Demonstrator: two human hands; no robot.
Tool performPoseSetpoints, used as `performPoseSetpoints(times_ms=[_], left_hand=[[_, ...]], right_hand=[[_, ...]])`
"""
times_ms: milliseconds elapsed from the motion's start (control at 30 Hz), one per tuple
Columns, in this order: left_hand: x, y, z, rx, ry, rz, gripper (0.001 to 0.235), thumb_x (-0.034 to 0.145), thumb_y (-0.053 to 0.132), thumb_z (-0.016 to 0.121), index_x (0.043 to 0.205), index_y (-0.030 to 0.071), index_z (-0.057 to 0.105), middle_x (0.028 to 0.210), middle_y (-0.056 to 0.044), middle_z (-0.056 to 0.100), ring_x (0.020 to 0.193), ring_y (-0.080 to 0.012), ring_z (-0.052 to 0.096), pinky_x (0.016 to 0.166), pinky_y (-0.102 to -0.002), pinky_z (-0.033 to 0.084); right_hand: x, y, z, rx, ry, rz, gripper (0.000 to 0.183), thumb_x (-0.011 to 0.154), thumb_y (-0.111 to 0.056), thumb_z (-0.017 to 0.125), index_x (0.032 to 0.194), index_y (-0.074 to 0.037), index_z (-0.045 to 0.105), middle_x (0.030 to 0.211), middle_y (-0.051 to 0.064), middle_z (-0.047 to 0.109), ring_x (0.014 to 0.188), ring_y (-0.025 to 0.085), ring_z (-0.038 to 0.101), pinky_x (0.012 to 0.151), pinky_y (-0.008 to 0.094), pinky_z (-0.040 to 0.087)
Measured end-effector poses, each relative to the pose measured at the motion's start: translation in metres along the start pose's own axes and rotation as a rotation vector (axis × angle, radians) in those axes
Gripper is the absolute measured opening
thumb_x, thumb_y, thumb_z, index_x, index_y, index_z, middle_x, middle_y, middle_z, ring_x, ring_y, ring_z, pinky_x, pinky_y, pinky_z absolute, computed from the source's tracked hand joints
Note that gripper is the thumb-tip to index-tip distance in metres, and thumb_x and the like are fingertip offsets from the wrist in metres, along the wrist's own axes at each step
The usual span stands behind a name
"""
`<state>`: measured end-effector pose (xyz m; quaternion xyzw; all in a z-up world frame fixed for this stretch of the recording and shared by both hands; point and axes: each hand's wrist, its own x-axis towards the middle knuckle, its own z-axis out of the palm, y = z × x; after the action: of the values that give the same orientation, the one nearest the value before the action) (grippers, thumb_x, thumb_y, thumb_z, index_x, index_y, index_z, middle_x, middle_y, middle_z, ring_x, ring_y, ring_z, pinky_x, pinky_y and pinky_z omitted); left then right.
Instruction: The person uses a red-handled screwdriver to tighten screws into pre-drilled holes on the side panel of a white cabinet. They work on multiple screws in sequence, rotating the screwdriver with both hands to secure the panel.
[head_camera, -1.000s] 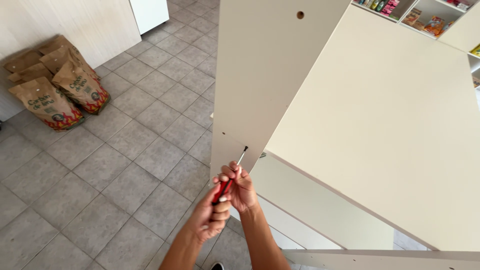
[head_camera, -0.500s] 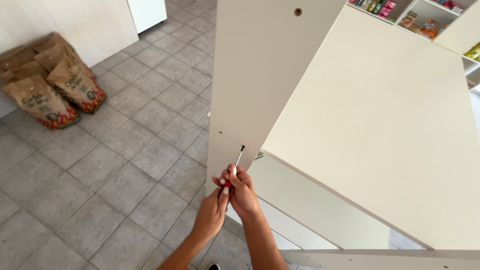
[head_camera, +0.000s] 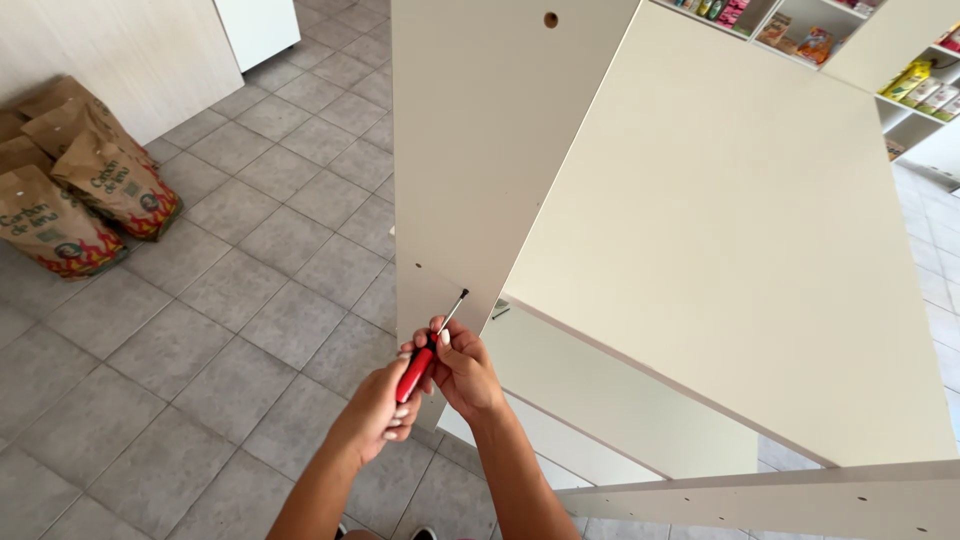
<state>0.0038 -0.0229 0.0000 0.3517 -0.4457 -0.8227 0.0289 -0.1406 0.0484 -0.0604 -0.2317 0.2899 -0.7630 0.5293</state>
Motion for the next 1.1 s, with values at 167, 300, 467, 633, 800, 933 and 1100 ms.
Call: performPoseSetpoints(times_ms=[167, 300, 467, 633, 800, 933, 1100], left_hand=[[-0.020, 0.000, 0.012, 0.622, 0.283, 0.129, 0.056, 0.100, 0.060, 0.033, 0.104, 0.009, 0.055, 0.083, -0.007, 0.058, 0.073, -0.0259, 0.052, 0.060, -0.039, 0.040], [0.007, -0.065, -0.003, 1.621, 0.836, 0.718, 0.042, 0.097, 0.041, 0.067, 0.118, 0.008, 0.050, 0.091, -0.003, 0.057, 0.071, -0.0181, 0.062, 0.049, -0.031, 0.054], [0.039, -0.060, -0.019, 1.545, 0.630, 0.693, 0.040, 0.104, 0.049, 0.054, 0.098, 0.010, 0.050, 0.074, -0.006, 0.066, 0.060, -0.0263, 0.066, 0.043, -0.039, 0.052], [0.042, -0.030, -0.033, 1.125, 0.227, 0.418, 0.050, 0.104, 0.051, 0.038, 0.124, 0.008, 0.052, 0.077, -0.018, 0.075, 0.068, -0.0427, 0.071, 0.061, -0.052, 0.054], [0.018, -0.010, -0.026, -0.299, -0.371, -0.072, 0.046, 0.107, 0.050, 0.043, 0.087, 0.010, 0.046, 0.055, 0.003, 0.027, 0.043, -0.0062, 0.015, 0.032, -0.022, 0.012], [0.053, -0.054, -0.036, -0.760, -0.705, -0.227, 0.046, 0.104, 0.058, 0.049, 0.086, 0.016, 0.052, 0.056, 0.006, 0.023, 0.045, -0.0042, 0.014, 0.026, -0.016, 0.014], [0.004, 0.017, -0.039, 0.047, -0.387, -0.262, 0.037, 0.108, 0.046, 0.046, 0.100, 0.010, 0.047, 0.076, -0.006, 0.050, 0.058, -0.0148, 0.040, 0.046, -0.029, 0.036]], right_hand=[[-0.003, -0.003, 0.012, 0.012, 0.033, -0.003, 0.007, 0.106, -0.005, 0.048, 0.112, -0.008, 0.052, 0.101, 0.012, 0.060, 0.101, 0.032, 0.066, 0.075, 0.040, 0.054], [0.000, -0.005, 0.023, -0.049, 0.097, -0.001, 0.007, 0.108, -0.007, 0.047, 0.107, -0.009, 0.054, 0.099, 0.011, 0.061, 0.102, 0.035, 0.068, 0.092, 0.042, 0.058], [0.001, 0.003, 0.023, -0.115, 0.176, -0.019, 0.008, 0.108, -0.010, 0.045, 0.110, -0.007, 0.053, 0.098, 0.012, 0.061, 0.097, 0.029, 0.067, 0.090, 0.039, 0.057], [0.006, 0.005, 0.033, -0.218, 0.292, -0.047, 0.010, 0.107, -0.015, 0.050, 0.110, -0.006, 0.054, 0.099, 0.012, 0.062, 0.093, 0.025, 0.066, 0.089, 0.035, 0.057], [0.002, -0.001, 0.063, -0.411, 0.460, -0.016, 0.026, 0.107, -0.034, 0.052, 0.098, -0.011, 0.055, 0.083, 0.010, 0.070, 0.078, 0.022, 0.074, 0.043, 0.021, 0.040], [0.001, 0.011, 0.069, -0.193, 0.457, -0.067, 0.039, 0.110, -0.029, 0.039, 0.114, 0.005, 0.059, 0.096, 0.027, 0.074, 0.099, 0.040, 0.074, 0.101, 0.048, 0.060], [0.003, 0.017, 0.074, -0.204, 0.546, -0.060, 0.027, 0.110, -0.029, 0.046, 0.099, -0.007, 0.058, 0.077, 0.008, 0.061, 0.084, 0.027, 0.075, 0.089, 0.035, 0.059]])
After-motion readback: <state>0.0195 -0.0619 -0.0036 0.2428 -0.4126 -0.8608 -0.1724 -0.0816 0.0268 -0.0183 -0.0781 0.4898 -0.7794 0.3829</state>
